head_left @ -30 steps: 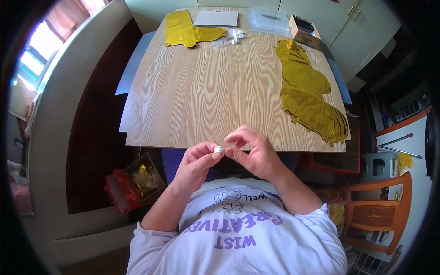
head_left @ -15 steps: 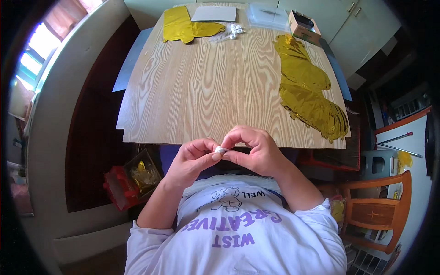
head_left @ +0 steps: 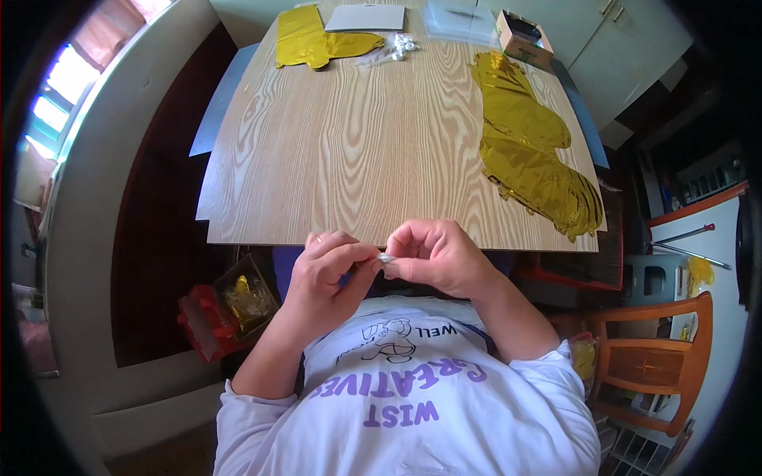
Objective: Packaging items into gold foil pouches and tying components with string.
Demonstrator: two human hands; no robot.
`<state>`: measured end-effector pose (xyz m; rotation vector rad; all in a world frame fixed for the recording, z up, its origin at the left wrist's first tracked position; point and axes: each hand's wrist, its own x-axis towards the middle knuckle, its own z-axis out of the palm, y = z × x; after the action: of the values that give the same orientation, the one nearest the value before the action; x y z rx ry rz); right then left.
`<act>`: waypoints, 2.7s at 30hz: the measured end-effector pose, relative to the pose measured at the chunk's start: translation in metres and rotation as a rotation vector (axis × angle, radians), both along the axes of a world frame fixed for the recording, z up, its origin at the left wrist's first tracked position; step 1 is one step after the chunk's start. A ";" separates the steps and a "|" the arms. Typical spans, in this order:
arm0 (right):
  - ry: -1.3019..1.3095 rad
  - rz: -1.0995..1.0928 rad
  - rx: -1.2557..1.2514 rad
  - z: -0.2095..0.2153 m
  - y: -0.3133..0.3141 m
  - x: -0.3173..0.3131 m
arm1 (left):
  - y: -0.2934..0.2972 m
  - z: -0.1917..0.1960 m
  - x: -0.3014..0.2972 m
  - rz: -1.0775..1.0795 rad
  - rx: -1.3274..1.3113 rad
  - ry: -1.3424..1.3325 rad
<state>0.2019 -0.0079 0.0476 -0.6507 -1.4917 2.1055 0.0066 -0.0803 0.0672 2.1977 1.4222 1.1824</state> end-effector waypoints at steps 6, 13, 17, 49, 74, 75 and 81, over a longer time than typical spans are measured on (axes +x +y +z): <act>0.118 -0.090 -0.140 -0.013 0.004 0.006 | -0.007 -0.008 -0.001 -0.064 -0.618 -0.829; -0.009 -0.314 0.202 -0.022 -0.011 -0.017 | 0.000 -0.017 0.007 -0.167 -0.557 -1.185; -0.191 -0.469 1.036 -0.010 -0.024 -0.028 | 0.002 -0.025 0.015 0.103 -0.369 -0.942; -0.113 -0.504 0.755 -0.020 0.004 -0.027 | 0.033 -0.051 0.012 -0.042 -0.476 -1.034; -1.130 -0.362 0.586 -0.052 0.461 -0.059 | 0.089 -0.033 -0.052 0.104 -0.505 -0.618; -1.229 -0.331 0.567 -0.025 0.444 -0.071 | 0.090 -0.039 -0.051 0.126 -0.413 -0.614; -1.211 -0.299 0.546 -0.030 0.459 -0.062 | 0.092 -0.036 -0.048 0.122 -0.463 -0.612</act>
<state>0.1395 0.4511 0.0178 -1.9227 -2.1901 0.8967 -0.0419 0.0118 0.0308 1.3062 1.3830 1.2575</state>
